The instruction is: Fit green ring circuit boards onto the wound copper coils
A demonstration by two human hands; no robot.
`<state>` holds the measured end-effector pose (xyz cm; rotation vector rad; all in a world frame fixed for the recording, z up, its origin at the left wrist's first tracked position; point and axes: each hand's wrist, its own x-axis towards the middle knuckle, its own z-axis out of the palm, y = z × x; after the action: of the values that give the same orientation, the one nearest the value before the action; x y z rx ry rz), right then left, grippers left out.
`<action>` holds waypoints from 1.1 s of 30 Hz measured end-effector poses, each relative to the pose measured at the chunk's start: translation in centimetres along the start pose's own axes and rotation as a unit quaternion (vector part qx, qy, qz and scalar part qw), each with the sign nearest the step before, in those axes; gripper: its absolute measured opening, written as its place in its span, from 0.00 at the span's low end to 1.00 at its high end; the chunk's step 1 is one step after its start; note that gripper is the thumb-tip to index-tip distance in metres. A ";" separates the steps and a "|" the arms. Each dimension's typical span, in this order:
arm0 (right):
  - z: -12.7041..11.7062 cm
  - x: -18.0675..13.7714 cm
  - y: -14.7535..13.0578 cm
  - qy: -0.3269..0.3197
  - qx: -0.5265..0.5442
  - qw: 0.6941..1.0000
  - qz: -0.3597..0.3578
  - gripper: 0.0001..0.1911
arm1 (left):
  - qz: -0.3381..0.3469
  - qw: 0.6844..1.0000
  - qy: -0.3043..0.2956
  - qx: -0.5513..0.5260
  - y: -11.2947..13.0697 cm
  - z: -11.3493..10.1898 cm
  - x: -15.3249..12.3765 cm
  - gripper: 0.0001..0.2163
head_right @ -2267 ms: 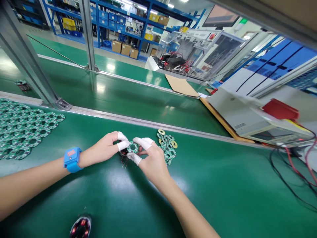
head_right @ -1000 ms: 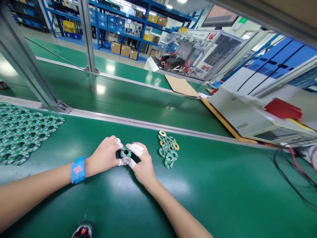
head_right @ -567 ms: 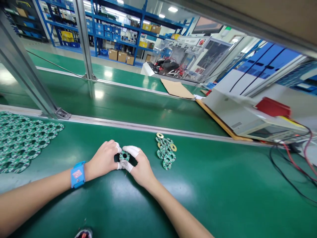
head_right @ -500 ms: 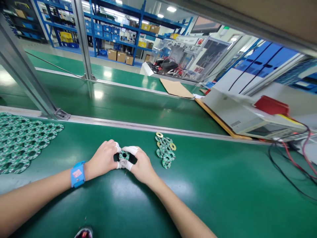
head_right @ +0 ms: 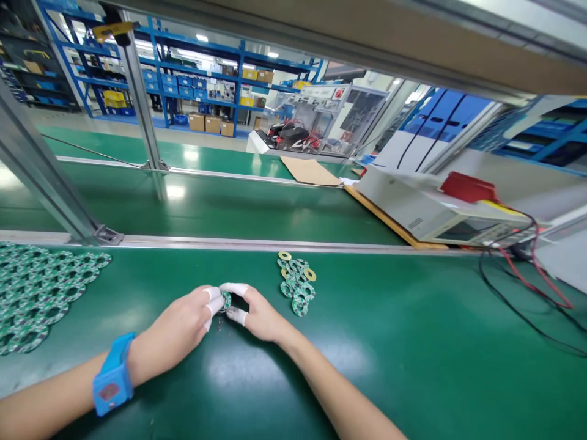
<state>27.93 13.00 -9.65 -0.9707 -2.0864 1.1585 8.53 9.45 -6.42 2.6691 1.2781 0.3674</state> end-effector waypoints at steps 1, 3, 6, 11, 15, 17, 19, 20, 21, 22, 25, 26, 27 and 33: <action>0.0 0.1 0.0 0.001 0.002 1.000 0.006 0.20 | 0.019 0.999 -0.013 0.025 0.2 0.3 0.0 0.12; 0.2 0.2 -0.1 0.004 0.007 1.000 0.018 0.19 | 0.053 0.996 -0.024 0.067 0.6 0.8 0.1 0.12; 0.6 0.5 -0.4 0.014 0.010 0.999 0.031 0.19 | 0.098 0.989 -0.014 0.108 0.8 1.2 0.1 0.12; -0.3 0.1 -2.5 0.042 -0.064 0.996 0.037 0.21 | 0.098 0.989 -0.024 0.108 0.6 0.7 0.1 0.12; -0.9 -1.2 -6.0 -0.044 -0.138 0.989 0.039 0.13 | 0.019 0.999 -0.006 -0.030 0.2 0.3 0.2 0.07; 0.0 -1.7 -7.4 -0.201 -0.118 0.972 0.010 0.13 | -0.021 0.995 0.018 -0.095 -0.3 0.4 0.8 0.11; 1.8 -2.0 -8.1 -0.300 -0.105 0.947 -0.037 0.16 | -0.046 0.992 0.016 -0.119 -1.8 0.4 2.0 0.14; 3.0 -2.2 -8.1 -0.324 -0.101 0.939 -0.066 0.19 | -0.063 0.991 0.015 -0.115 -3.1 0.2 2.9 0.11; 4.2 -2.3 -8.1 -0.335 -0.096 0.932 -0.094 0.21 | -0.090 0.991 0.022 -0.099 -4.8 -0.2 3.9 0.06; 5.3 -2.4 -7.9 -0.338 -0.089 0.930 -0.117 0.21 | -0.156 0.984 0.060 -0.061 -6.9 -0.7 4.8 0.04; 7.4 -2.6 -6.7 -0.311 -0.046 0.938 -0.143 0.13 | -0.290 0.948 0.135 -0.015 -13.5 -2.4 6.9 0.08; 7.5 -2.6 -6.2 -0.287 -0.030 0.947 -0.139 0.11 | -0.318 0.938 0.140 -0.011 -15.3 -2.8 7.1 0.09; 7.2 -2.4 -5.6 -0.252 -0.014 0.960 -0.125 0.10 | -0.341 0.928 0.147 -0.005 -16.5 -3.0 7.1 0.12; 2.6 -0.2 -1.5 0.058 0.068 0.987 0.136 0.18 | -0.180 0.968 0.097 -0.145 -12.1 -1.1 3.7 0.30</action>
<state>25.63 11.06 -9.63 -1.2521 -1.7976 1.3264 1.49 19.90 -7.80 2.1489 1.5866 0.7114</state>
